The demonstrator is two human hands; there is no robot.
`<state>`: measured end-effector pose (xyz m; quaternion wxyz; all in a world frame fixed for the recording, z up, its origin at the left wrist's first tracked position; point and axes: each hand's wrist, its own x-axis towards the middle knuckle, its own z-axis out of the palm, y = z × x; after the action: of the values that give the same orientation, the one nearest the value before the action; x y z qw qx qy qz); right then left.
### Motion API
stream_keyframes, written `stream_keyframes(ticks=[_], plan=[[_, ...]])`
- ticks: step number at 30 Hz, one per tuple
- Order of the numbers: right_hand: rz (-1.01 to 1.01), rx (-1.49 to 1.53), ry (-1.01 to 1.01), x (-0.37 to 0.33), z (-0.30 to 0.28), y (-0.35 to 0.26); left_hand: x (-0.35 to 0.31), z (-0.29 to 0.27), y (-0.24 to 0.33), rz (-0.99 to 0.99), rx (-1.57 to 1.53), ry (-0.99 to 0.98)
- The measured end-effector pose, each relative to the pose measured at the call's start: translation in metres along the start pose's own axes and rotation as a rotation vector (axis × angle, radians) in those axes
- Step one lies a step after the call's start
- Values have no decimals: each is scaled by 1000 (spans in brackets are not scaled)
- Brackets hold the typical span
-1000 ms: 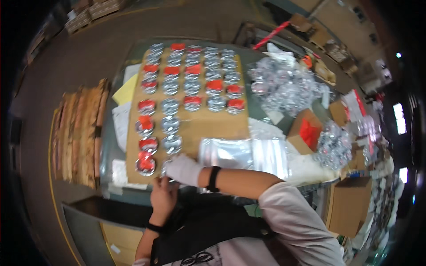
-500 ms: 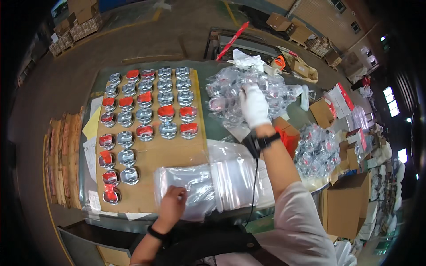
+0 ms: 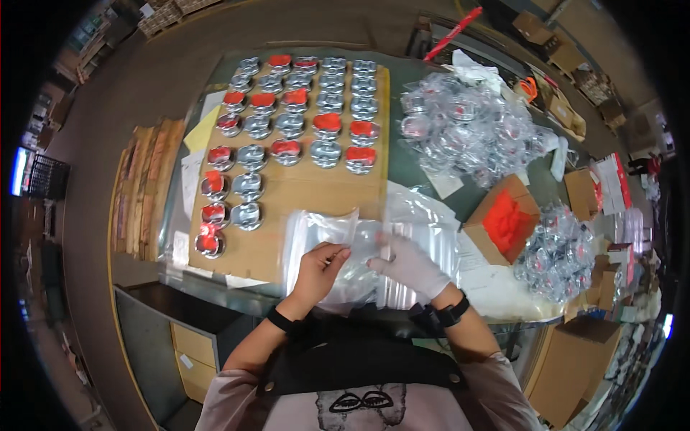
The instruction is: The person places red foam inserts into rows of silver metal parts arranged on a cardboard sheet. The person then picks up the assembled parts and places them into clear plastic bags. The person works continuously, moving from one part to the next in a repetitive assembly and packaging sequence.
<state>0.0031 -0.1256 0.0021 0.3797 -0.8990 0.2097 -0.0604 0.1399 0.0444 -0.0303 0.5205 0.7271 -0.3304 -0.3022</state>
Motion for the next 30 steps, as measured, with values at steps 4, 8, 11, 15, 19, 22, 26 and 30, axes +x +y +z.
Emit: stream_keyframes(ticks=[4, 8, 11, 15, 19, 22, 26, 30], plan=[[401, 550, -165, 6, 25, -50, -18, -25, 3, 96, 53, 65], [412, 683, -132, 20, 58, -105, -43, -69, 25, -144, -288, -26], [217, 902, -311, 32, 97, -147, -79, -114, 13, -158, -490, 58], [-26, 945, -517, 75, 139, -184, -145, -214, -24, -338, -852, 569], [-379, -1, -194, 130, 246, -217, -205, -301, -21, -362, -817, 935], [-258, -397, -288, 151, 280, -232, -208, -327, -7, -232, -305, 942], [-202, -335, -333, 136, 248, -224, -151, -307, 6, 33, 604, 831], [-277, -463, -161, 87, 173, -224, -97, -265, -74, -111, 603, 524]])
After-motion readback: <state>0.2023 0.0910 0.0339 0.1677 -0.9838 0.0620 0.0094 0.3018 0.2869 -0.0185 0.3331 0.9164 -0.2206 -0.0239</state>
